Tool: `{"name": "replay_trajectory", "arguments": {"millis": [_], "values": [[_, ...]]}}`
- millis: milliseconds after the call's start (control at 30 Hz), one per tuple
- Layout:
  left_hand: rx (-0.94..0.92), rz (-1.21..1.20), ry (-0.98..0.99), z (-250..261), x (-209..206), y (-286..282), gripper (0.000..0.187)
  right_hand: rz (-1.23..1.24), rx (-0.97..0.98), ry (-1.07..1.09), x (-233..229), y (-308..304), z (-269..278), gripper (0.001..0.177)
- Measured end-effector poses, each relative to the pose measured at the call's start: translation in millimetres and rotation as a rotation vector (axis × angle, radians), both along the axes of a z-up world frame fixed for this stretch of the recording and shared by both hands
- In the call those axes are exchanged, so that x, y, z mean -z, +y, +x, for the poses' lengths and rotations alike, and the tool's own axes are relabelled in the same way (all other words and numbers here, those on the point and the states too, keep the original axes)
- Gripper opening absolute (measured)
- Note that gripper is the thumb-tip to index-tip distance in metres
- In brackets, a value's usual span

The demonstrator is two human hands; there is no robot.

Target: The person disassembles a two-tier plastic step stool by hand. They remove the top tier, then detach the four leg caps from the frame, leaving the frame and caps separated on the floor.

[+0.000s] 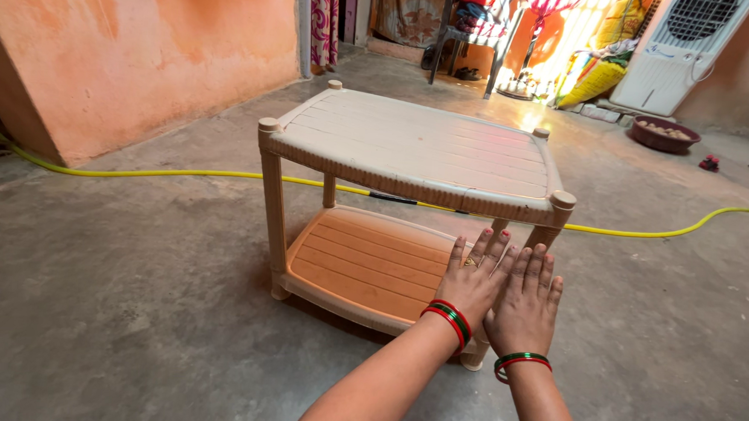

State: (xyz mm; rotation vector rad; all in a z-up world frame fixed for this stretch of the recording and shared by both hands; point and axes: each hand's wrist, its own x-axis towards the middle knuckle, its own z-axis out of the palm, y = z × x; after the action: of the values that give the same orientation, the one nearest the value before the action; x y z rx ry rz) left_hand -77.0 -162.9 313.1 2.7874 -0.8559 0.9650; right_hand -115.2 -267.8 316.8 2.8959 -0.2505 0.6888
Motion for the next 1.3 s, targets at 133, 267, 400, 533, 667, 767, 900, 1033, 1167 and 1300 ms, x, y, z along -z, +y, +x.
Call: {"name": "replay_trajectory", "arguments": {"millis": [133, 267, 400, 533, 667, 767, 900, 1033, 1167, 1300], "values": [[-0.035, 0.079, 0.000, -7, -4, 6, 0.082, -0.001, -0.038, -0.058, -2, 3, -3, 0.105], [-0.088, 0.121, 0.001, -12, -9, 26, 0.084, 0.082, -0.132, -0.107, -8, 22, -4, 0.106], [-0.099, 0.005, -0.075, -18, -16, 61, 0.082, -0.014, -0.168, -0.119, -14, 51, -5, 0.108], [-0.189, 0.118, 0.136, -30, -19, 110, 0.092, -0.002, -0.221, -0.026, -17, 95, -7, 0.118], [-0.292, 0.144, 0.028, -41, -16, 150, 0.087, -0.076, -0.240, -0.008, -13, 137, -10, 0.117], [-0.342, 0.139, 0.002, -43, -10, 183, 0.087, -0.059, -0.288, -0.016, -8, 169, -4, 0.115], [-0.388, 0.145, 0.120, -48, -6, 225, 0.091, -0.013, -0.377, -0.059, 0, 212, 1, 0.111], [-0.440, 0.136, 0.096, -51, 0, 261, 0.092, -0.065, -0.381, -0.025, 10, 249, 5, 0.114], [-0.457, 0.070, 0.109, -52, 6, 294, 0.097, -0.008, -0.445, -0.054, 15, 287, 6, 0.112], [-0.513, 0.128, 0.127, -55, 13, 325, 0.100, -0.015, -0.458, -0.041, 20, 318, 5, 0.112]]}}
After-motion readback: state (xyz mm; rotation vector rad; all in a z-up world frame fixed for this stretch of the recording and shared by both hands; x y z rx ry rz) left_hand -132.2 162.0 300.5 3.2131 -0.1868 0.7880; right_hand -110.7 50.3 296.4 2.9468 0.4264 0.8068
